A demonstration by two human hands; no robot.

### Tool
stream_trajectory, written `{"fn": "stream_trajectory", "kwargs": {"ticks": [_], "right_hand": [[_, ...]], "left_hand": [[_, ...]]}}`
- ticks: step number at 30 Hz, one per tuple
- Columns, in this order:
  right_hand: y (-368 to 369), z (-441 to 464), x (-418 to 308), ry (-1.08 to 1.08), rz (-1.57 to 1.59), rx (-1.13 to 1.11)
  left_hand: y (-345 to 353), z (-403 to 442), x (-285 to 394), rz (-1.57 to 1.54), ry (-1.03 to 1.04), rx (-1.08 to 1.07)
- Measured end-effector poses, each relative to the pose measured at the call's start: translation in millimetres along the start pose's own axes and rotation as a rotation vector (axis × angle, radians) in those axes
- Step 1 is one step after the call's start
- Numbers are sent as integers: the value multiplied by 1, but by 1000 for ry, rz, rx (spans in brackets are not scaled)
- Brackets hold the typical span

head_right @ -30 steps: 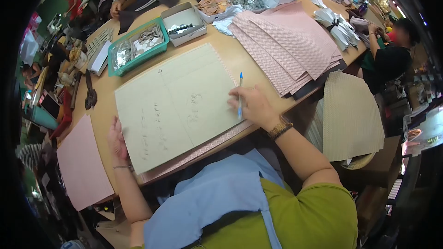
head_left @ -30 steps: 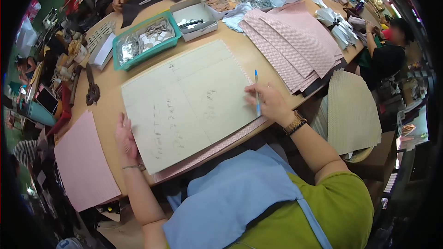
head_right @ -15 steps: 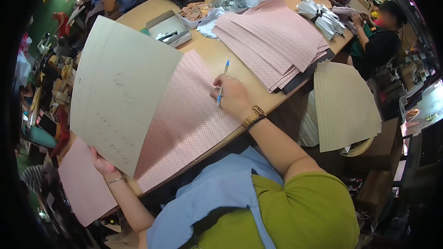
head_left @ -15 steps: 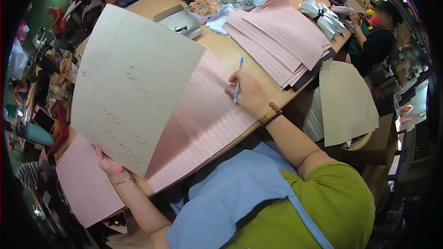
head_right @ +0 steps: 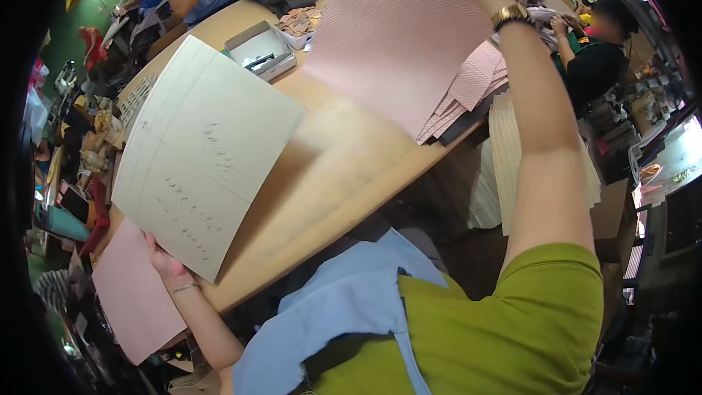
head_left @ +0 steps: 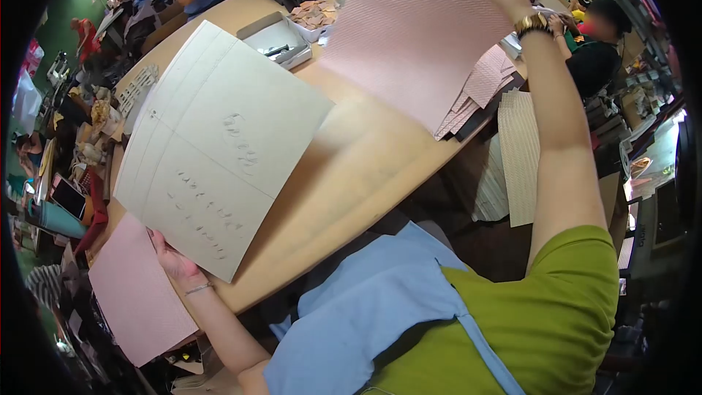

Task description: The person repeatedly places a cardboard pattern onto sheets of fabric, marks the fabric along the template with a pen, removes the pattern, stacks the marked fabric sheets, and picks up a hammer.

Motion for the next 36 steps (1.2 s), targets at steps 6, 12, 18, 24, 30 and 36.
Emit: {"fn": "stream_trajectory", "kwargs": {"ticks": [6,12,18,24,30,36], "right_hand": [[46,-29,42,-366,115,-78],[174,-228,-58,-10,845,-651],[159,-257,-115,306,1309,-755],[137,-232,-128,214,1319,-541],[139,-236,-123,135,1233,-405],[136,-238,-110,167,1287,-338]], "left_hand": [[26,-8,-8,14,-15,-259],[35,-23,-15,0,-49,-222],[40,-37,35,799,94,97],[35,-71,51,2614,-172,867],[-31,-65,89,2517,-1,637],[14,-80,80,2537,343,559]]}}
Point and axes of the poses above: each hand's wrist, its own z-axis towards the middle knuckle, its own y-axis out of the palm, x = y × z, the point moved 5 cm from there along z, towards the middle knuckle, and after that the axes turned 4 degrees about -y, right-handed, at the moved point
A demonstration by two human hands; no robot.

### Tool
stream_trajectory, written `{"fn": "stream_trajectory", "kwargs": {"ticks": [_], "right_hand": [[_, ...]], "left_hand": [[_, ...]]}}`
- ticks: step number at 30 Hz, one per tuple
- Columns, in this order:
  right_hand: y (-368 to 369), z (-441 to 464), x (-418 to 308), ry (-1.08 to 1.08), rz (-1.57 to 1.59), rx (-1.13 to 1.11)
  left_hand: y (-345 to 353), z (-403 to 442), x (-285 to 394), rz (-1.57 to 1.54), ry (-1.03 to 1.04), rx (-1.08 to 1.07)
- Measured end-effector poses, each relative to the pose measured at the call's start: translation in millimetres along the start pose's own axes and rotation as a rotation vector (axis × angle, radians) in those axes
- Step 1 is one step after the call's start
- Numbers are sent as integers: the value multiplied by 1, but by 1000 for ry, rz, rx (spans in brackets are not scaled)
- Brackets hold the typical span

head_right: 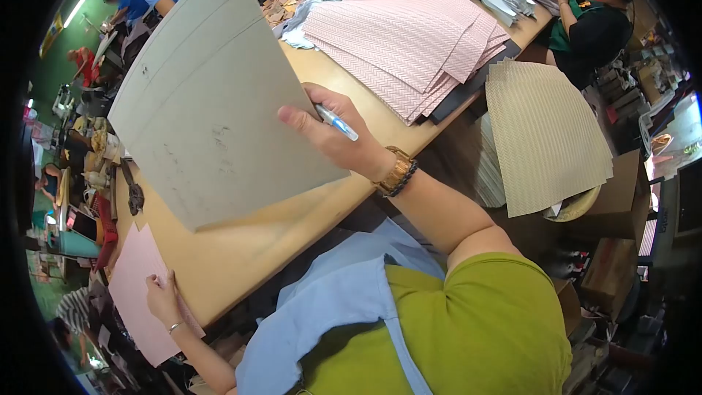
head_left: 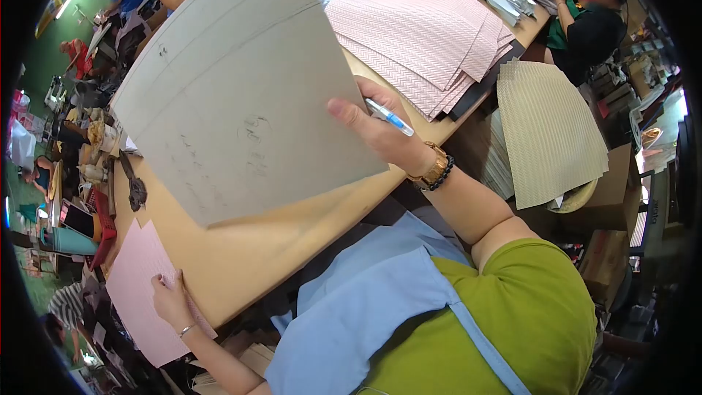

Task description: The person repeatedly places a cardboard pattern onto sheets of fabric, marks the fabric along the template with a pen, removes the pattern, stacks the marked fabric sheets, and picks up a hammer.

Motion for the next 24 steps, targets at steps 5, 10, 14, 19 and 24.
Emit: {"fn": "stream_trajectory", "kwargs": {"ticks": [5,10,14,19,24], "right_hand": [[-4,1,-5,-43,64,53],[-11,-4,-6,-51,32,90],[-19,-3,-11,-92,138,194],[-36,-1,-27,-75,169,332],[-78,5,-26,-87,-66,351]], "left_hand": [[2,1,13,97,58,-116],[14,10,17,25,131,-65],[23,10,41,-1235,-160,-551],[16,-3,90,-244,506,-294],[24,-3,114,-246,454,-291]]}}
Point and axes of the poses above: each hand's wrist, its own z-axis towards the middle knuckle, its own y-axis out of the palm, x = y × z, the point moved 5 cm from there along z, towards the middle knuckle, and after that the axes turned 4 degrees about -y, right-handed, at the moved point
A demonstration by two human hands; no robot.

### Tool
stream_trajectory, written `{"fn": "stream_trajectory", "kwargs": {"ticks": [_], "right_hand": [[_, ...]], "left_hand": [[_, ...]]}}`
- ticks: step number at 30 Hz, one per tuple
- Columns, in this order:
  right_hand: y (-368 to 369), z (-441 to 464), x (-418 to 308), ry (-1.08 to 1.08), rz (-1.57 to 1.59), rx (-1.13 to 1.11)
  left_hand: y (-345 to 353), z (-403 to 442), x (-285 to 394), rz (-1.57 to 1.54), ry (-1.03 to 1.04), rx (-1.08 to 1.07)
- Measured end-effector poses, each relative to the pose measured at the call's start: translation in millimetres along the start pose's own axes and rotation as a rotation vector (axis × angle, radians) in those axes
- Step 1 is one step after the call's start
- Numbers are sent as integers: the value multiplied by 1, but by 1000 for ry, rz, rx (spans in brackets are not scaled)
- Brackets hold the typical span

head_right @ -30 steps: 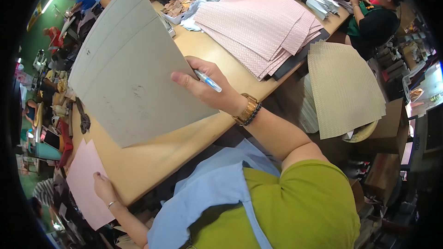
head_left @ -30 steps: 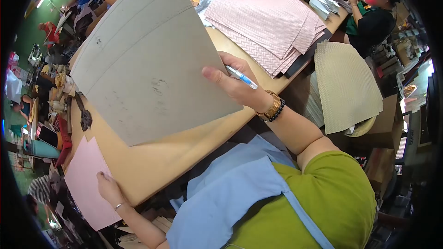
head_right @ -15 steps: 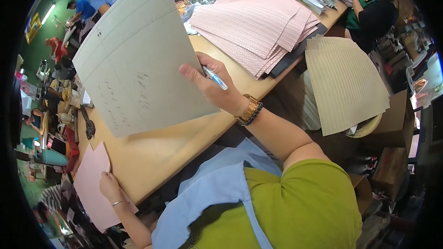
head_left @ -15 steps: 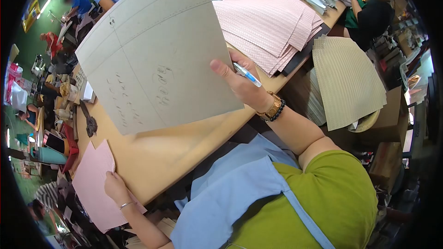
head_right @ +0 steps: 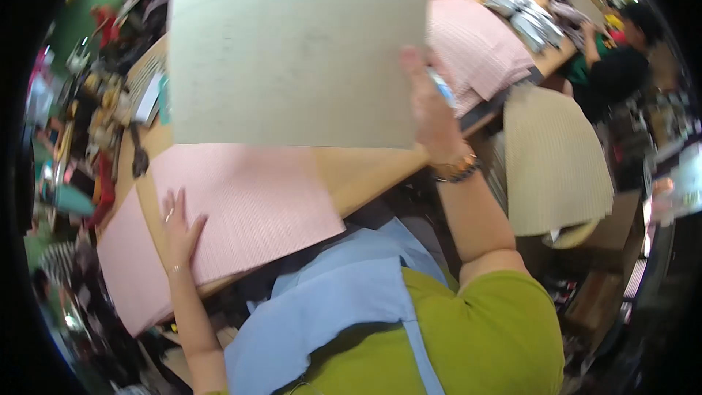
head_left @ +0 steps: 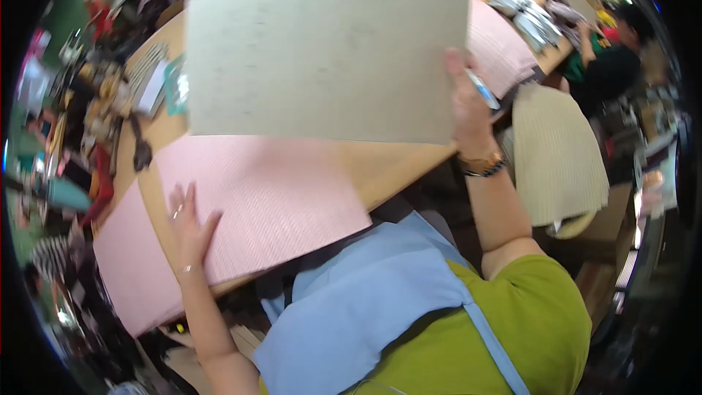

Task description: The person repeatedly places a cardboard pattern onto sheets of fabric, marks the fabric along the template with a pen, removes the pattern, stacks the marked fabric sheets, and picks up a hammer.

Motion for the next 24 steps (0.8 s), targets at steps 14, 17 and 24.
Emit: {"fn": "stream_trajectory", "kwargs": {"ticks": [14,17,24], "right_hand": [[-15,7,73,197,-557,-496],[13,-2,83,-10,-660,-519],[51,-5,124,-52,-707,-578]], "left_hand": [[9,29,14,-197,-271,115],[18,36,-8,-63,-251,75],[18,38,-8,-51,-236,101]]}}
Point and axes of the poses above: each hand's wrist, its own z-axis towards the middle knuckle, its own y-axis out of the palm, x = y × z, the point moved 5 cm from there along z, towards the middle knuckle, and after that the axes turned 4 degrees about -y, right-handed, at the moved point
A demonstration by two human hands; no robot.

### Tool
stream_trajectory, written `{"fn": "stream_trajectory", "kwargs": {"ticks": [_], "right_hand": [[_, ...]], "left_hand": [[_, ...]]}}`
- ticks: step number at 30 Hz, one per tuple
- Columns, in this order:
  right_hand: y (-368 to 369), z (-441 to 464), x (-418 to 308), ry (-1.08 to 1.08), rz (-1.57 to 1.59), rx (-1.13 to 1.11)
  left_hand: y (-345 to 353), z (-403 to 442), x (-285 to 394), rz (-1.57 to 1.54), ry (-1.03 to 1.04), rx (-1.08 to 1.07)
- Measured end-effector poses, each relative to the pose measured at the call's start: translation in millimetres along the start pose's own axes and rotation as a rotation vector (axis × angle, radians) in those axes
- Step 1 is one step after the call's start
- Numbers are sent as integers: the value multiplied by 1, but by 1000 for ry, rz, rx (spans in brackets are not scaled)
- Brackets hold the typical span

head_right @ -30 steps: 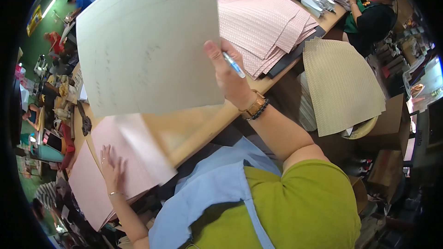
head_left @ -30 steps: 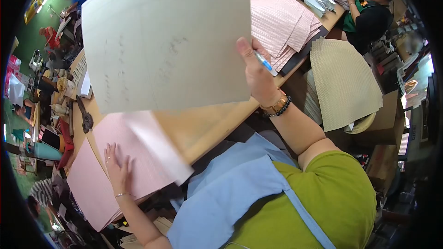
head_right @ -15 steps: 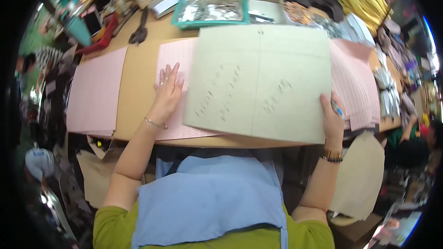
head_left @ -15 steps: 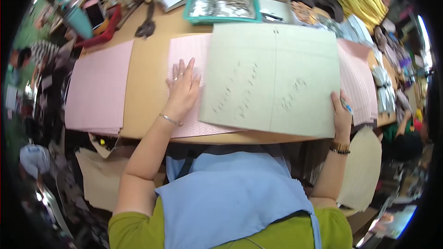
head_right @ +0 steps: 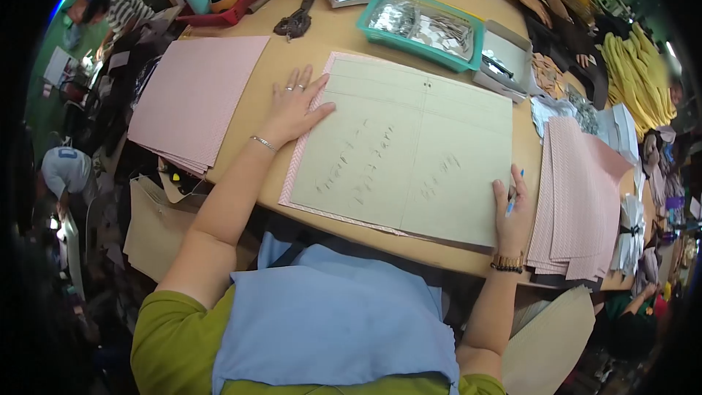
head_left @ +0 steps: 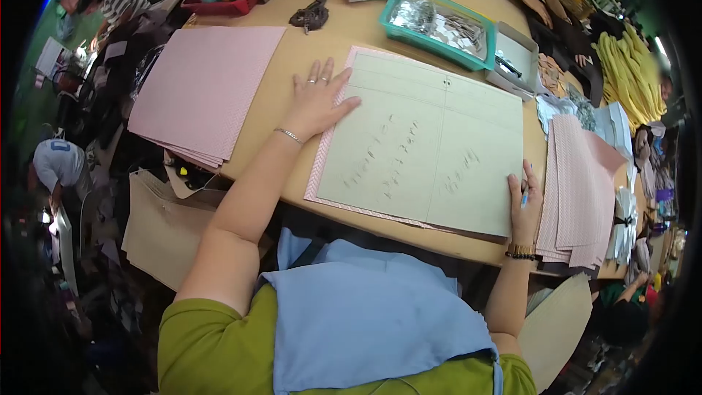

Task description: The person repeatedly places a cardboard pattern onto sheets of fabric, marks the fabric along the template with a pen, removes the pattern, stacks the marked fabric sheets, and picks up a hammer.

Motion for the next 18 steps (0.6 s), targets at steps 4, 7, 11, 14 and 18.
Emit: {"fn": "stream_trajectory", "kwargs": {"ticks": [4,7,11,14,18], "right_hand": [[-5,-22,-12,91,-3,-27],[-3,-41,-20,149,24,15],[-3,-45,-13,119,9,42],[1,-40,-14,108,0,13],[-10,-31,-20,188,12,64]], "left_hand": [[0,-2,3,-25,23,0],[-2,-3,3,-58,24,14],[-1,-2,2,-100,-1,18],[0,-3,2,-120,-29,22],[-1,-2,2,-123,-37,30]]}}
Point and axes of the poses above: each hand's wrist, its own z-axis towards the middle knuckle, its own y-axis out of the palm, x = y × z, the point moved 5 cm from there along z, towards the middle knuckle, and after that the axes turned 4 degrees about -y, right-handed, at the moved point
